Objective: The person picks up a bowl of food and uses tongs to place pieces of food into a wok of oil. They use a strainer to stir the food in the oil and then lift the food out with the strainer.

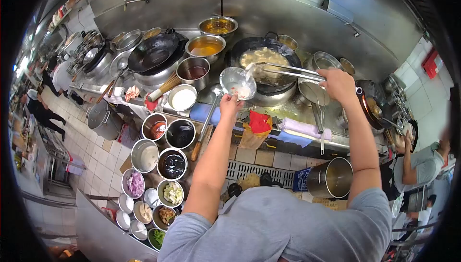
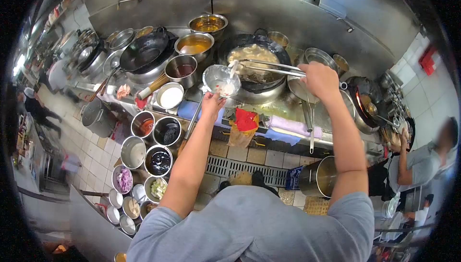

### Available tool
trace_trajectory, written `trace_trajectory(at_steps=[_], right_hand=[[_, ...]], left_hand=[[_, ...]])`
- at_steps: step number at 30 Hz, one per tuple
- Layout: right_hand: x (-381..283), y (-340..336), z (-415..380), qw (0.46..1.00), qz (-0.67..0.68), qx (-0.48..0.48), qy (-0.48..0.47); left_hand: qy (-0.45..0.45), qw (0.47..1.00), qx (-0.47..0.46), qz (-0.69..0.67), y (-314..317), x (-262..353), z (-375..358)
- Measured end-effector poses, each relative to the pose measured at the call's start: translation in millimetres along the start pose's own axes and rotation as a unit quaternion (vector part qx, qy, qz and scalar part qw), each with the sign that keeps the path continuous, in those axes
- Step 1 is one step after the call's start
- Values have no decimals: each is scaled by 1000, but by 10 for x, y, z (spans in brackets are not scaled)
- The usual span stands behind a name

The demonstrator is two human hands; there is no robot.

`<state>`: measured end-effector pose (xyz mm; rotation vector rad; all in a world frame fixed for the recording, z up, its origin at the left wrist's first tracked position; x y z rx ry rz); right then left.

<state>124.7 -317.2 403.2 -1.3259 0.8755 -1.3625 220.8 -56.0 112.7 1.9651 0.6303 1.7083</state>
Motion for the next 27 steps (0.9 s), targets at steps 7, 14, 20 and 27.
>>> trace_trajectory(at_steps=[7, 14, 20, 27], right_hand=[[372, 522, 208, 989, 71, -59, 118], [168, 811, 554, 987, 85, -31, 134], [-548, -307, -68, 994, -2, 38, -104], [-797, -108, -38, 969, -145, 4, -201]], left_hand=[[-29, 999, 18, 5, -22, 193, -90], [11, 1000, 10, 9, -141, 289, -223], [48, 992, 10, 120, -466, 346, -337], [36, 986, -32, 159, -197, 306, -360]])
Point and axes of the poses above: each hand's wrist, its own z-axis towards the middle knuckle, its own y-axis out of the palm, x = y × z, the point moved 5 cm from there along z, towards the middle knuckle, and after that the axes turned 7 degrees about -x, right-handed, at the moved point
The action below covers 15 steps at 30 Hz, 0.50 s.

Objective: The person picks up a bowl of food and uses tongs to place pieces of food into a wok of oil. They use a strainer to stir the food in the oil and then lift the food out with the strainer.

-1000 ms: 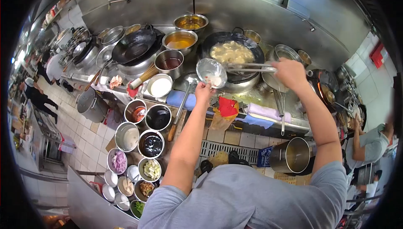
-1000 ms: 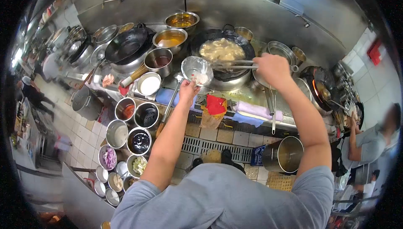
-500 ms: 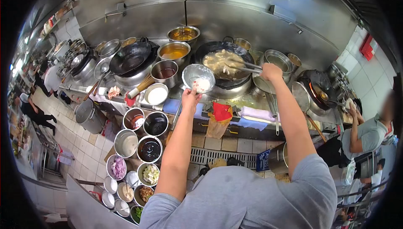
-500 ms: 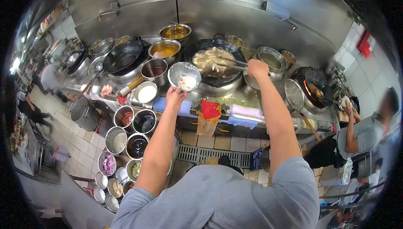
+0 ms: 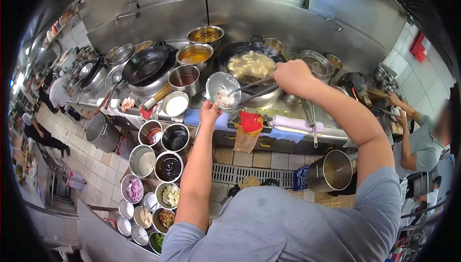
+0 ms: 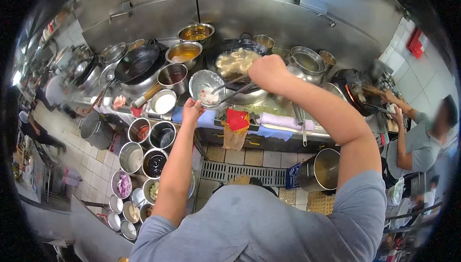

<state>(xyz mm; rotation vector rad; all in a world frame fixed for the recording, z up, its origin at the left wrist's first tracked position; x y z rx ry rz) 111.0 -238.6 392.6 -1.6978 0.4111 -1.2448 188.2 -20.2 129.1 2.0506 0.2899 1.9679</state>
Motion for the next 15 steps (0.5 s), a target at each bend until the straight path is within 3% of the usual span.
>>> trace_trajectory(at_steps=[5, 8, 10, 12, 15], right_hand=[[136, 320, 18, 999, 38, -8, 12], [356, 204, -261, 995, 81, 16, 55], [511, 125, -407, 977, 160, 5, 143], [679, 281, -428, 965, 204, 8, 164], [810, 362, -504, 940, 267, 14, 210]], left_hand=[[-21, 997, 45, -61, 152, -113, 13], [-37, 991, 64, -115, 210, -186, 54], [-42, 985, 68, -156, 225, -210, 110], [-28, 979, 34, -198, 246, -254, 192], [-31, 980, 45, -193, 294, -218, 249]])
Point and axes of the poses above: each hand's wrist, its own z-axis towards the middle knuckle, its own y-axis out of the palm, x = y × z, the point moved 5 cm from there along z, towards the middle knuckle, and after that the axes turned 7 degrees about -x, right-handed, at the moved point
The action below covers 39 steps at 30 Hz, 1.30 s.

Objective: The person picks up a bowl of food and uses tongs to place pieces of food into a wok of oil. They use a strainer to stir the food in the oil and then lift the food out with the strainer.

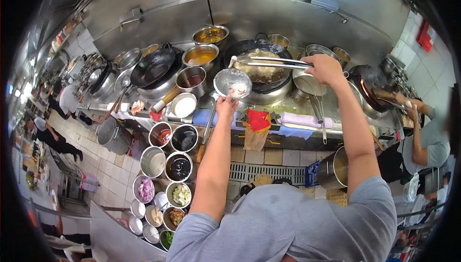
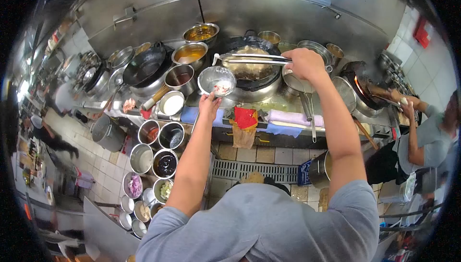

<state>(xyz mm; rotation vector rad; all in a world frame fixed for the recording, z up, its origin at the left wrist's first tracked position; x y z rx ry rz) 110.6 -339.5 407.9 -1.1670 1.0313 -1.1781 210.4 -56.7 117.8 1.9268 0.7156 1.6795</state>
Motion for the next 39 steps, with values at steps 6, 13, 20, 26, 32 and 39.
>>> trace_trajectory(at_steps=[6, 13, 20, 26, 32, 39], right_hand=[[326, 171, 175, 995, 44, -24, 91], [444, 1069, 772, 979, -30, -167, 117], [-243, 327, 496, 996, -82, 22, -12], [-726, 199, 347, 970, -188, -13, -150], [-651, 405, 360, 971, -177, -32, -154], [-151, 71, 134, 996, -66, -24, -55]], left_hand=[[-3, 1000, 18, 23, -31, 58, -33], [-26, 999, 20, 34, -151, 145, -184], [13, 992, 60, 113, -360, 276, -228], [57, 969, -1, 239, -328, 277, -102], [32, 972, -6, 234, -124, 171, -132], [-13, 995, 3, 99, -176, 175, -113]])
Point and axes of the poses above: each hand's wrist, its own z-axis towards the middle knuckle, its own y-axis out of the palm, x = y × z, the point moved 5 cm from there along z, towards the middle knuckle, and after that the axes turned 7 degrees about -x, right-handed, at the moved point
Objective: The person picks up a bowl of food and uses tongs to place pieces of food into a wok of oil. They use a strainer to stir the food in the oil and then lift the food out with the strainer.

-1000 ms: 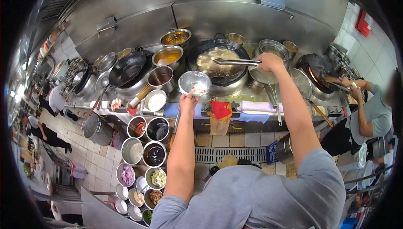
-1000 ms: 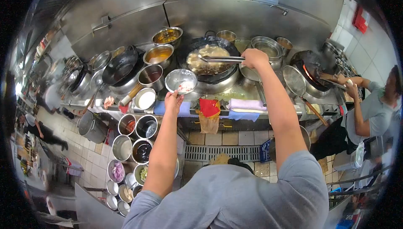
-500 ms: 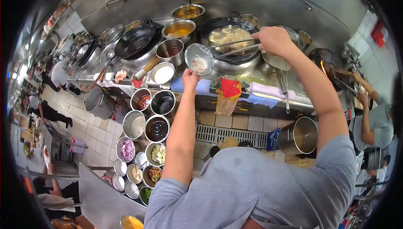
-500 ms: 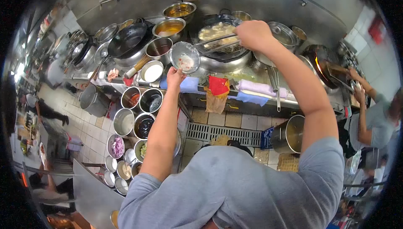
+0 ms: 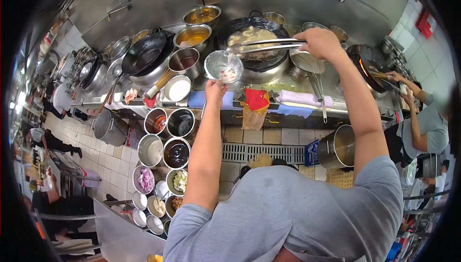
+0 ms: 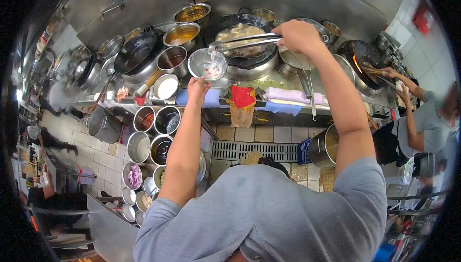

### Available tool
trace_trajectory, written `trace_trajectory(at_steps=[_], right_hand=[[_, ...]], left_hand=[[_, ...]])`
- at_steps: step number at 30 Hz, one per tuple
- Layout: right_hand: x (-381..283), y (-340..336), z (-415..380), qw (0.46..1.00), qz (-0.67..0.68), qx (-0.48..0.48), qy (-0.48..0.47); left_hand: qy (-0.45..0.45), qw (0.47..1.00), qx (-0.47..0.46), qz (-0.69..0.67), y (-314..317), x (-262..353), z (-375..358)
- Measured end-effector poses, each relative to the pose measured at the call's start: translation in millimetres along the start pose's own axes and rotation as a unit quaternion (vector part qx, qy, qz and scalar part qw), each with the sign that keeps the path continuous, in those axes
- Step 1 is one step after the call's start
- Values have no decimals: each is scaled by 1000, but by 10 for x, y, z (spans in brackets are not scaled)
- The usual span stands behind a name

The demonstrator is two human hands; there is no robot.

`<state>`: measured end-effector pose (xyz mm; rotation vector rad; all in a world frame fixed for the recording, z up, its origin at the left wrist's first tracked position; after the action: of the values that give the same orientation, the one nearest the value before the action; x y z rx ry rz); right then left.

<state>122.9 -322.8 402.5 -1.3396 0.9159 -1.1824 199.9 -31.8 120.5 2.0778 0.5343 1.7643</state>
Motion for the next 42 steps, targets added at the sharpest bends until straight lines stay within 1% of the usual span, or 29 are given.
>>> trace_trajectory(at_steps=[4, 6, 8, 10, 12, 13, 14, 16, 17, 19, 20, 22, 24, 25, 26, 28, 29, 30, 32, 33, 34, 36, 38, 40, 42], right_hand=[[230, -75, -4, 997, 41, 10, 63], [264, -46, 85, 996, 37, 11, 75], [318, 169, 303, 992, 48, -55, 106], [399, 545, 663, 987, 53, -102, 111], [417, 898, 965, 980, 22, -148, 134], [338, 941, 1005, 979, 19, -149, 141], [293, 959, 1020, 979, 19, -127, 161], [236, 939, 1046, 978, 44, -115, 167], [215, 896, 1064, 979, 43, -114, 160], [180, 707, 1059, 989, 63, -8, 137], [127, 561, 1009, 987, 42, -5, 157], [-67, 207, 819, 992, 39, 32, 118], [-290, -103, 593, 995, 29, 83, 52], [-399, -219, 501, 996, 12, 86, 18], [-468, -309, 416, 996, 12, 86, 18], [-673, -393, 270, 994, -72, 59, -57], [-768, -420, 194, 984, -97, 100, -111], [-790, -400, 194, 984, -98, 99, -107], [-872, -260, 240, 976, -154, 66, -137], [-893, -199, 268, 973, -168, 61, -148], [-902, -167, 284, 973, -170, 60, -145], [-888, -82, 322, 977, -175, 9, -123], [-854, -188, 226, 978, -169, 8, -123], [-685, -245, 167, 993, -97, -7, -69], [-575, -335, 72, 994, -81, 5, -70]], left_hand=[[-6, 1000, 4, -30, 2, 30, -19], [-8, 999, 3, -37, 35, 50, -45], [-10, 999, 19, -34, 16, 33, -60], [-7, 999, 20, -33, 26, 47, -102], [-5, 999, 5, -41, -8, 42, -90], [0, 999, 7, -42, -31, 61, -98], [-3, 999, 8, -47, -57, 68, -112], [-1, 999, 14, -53, -125, 138, -139], [8, 998, 18, -54, -168, 188, -167], [15, 998, 34, -52, -281, 266, -250], [14, 998, 43, -49, -352, 303, -254], [19, 997, 60, -43, -477, 352, -266], [36, 999, 30, -17, -535, 400, -266], [45, 998, 28, -22, -537, 414, -267], [45, 998, 29, -22, -537, 434, -280], [56, 997, 31, 36, -501, 491, -288], [59, 997, 19, 41, -455, 505, -282], [57, 997, 14, 41, -416, 504, -285], [50, 992, 12, 112, -292, 576, -350], [49, 993, 8, 111, -266, 554, -332], [47, 992, -7, 115, -235, 525, -291], [45, 992, -23, 117, -213, 452, -239], [14, 999, -3, 47, -214, 380, -241], [7, 1000, -9, 28, -241, 339, -234], [-1, 1000, -17, 12, -266, 281, -213]])
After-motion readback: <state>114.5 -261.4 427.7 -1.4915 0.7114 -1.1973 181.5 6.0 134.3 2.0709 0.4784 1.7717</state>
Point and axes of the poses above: each hand's wrist, its own z-axis towards the middle knuckle, its own y-axis out of the palm, x = y × z, the point moved 5 cm from there along z, towards the middle knuckle, and after that the axes turned 7 degrees about -x, right-handed, at the moved point
